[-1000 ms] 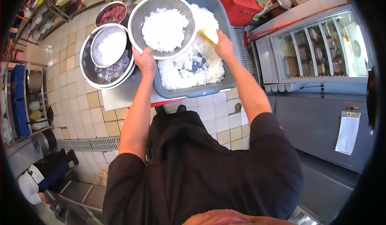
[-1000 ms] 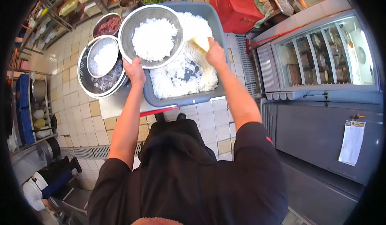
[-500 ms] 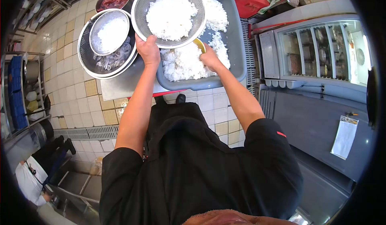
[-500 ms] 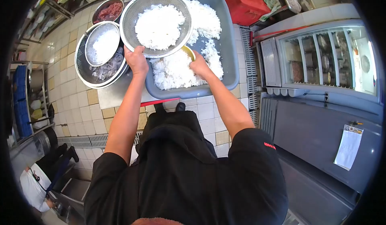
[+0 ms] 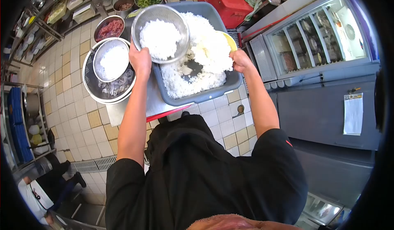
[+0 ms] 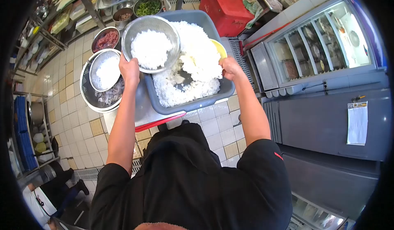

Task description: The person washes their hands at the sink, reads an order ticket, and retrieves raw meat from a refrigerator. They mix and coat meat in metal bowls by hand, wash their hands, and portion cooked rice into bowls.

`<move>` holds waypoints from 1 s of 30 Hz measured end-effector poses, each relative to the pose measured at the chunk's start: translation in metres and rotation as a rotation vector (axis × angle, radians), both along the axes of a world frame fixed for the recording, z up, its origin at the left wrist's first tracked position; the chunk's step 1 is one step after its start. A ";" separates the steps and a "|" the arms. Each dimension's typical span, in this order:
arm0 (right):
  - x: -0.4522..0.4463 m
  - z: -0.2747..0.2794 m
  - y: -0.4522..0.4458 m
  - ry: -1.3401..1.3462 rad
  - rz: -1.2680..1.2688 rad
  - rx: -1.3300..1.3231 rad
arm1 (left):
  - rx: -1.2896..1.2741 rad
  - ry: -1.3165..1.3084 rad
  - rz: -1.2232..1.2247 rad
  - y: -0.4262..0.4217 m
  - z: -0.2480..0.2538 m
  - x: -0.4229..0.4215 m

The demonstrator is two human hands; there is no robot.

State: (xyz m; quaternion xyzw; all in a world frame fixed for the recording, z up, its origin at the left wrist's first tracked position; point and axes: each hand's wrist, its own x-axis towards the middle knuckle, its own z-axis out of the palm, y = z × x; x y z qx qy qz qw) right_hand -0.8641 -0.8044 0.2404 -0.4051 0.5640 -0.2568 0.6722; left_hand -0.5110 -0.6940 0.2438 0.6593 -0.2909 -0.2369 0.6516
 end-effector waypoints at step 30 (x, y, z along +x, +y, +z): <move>0.088 0.022 0.035 0.426 0.200 -1.155 | 0.083 0.660 -0.159 0.008 -0.058 -0.105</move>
